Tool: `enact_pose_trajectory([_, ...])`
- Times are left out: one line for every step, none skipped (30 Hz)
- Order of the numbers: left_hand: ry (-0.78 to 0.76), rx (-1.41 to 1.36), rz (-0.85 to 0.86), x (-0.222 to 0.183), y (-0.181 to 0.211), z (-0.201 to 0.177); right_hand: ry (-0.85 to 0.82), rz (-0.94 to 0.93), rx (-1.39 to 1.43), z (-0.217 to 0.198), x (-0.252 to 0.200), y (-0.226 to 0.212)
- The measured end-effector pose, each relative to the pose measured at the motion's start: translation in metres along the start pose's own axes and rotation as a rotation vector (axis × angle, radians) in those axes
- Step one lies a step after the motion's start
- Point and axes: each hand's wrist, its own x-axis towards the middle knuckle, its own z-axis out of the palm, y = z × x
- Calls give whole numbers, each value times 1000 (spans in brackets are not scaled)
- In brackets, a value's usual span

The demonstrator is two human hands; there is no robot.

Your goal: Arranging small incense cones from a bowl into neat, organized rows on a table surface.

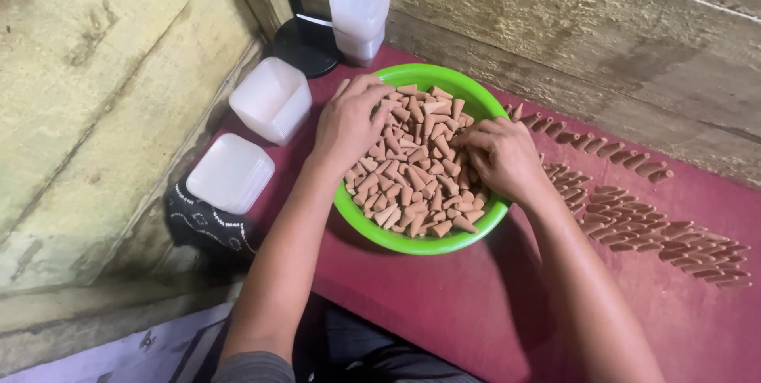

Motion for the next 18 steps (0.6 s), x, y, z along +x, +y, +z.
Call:
enact_pose_trajectory([4, 2, -5, -1, 0, -4, -3, -6, 0, 1, 0, 0])
enact_pose_trajectory([39, -64, -35, -2, 0, -9, -2, 2, -2, 1, -1, 1])
enact_pose_trajectory([70, -131, -59, -3, 1, -13, 1, 16, -3, 1, -3, 2])
enact_pose_trajectory([70, -130, -60, -7, 0, -17, 1, 15, -2, -2, 0, 0])
enact_pose_trajectory([62, -108, -93, -12, 0, -20, 8, 14, -14, -4, 0, -3])
enact_pose_trajectory([54, -86, -126, -17, -1, -24, 14, 13, -27, -5, 1, -5])
enact_pose_trajectory([54, -84, -125, -23, 4, -26, 16, 12, -25, -3, 0, -3])
enact_pose_trajectory([17, -125, -205, -29, 8, -28, 11, 26, -54, -1, 0, -1])
enact_pose_trajectory([-22, -163, -287, -35, 13, -31, 4, 38, -80, 2, -1, 0])
enact_pose_trajectory([-24, -159, -289, -38, 16, -31, 5, 37, -75, 10, -2, 9])
enact_pose_trajectory([-35, -164, -333, -41, 18, -32, 22, 56, -111, 19, -3, 17])
enact_pose_trajectory([-46, -170, -377, -44, 19, -33, 39, 75, -146, 29, -3, 25])
enact_pose_trajectory([-49, -166, -381, -43, 21, -33, 37, 75, -141, 20, 4, 7])
enact_pose_trajectory([-57, -153, -424, -43, 22, -33, 42, 47, -101, 11, 11, -10])
enact_pose_trajectory([-63, -140, -466, -42, 23, -33, 48, 19, -64, 0, 19, -27])
enact_pose_trajectory([-64, -137, -467, -40, 26, -37, 48, 18, -60, 2, 28, -44])
enact_pose_trajectory([-86, -160, -497, -38, 30, -40, 22, -90, -21, 3, 38, -60])
enact_pose_trajectory([-108, -184, -526, -36, 34, -44, -3, -199, 18, 4, 47, -77])
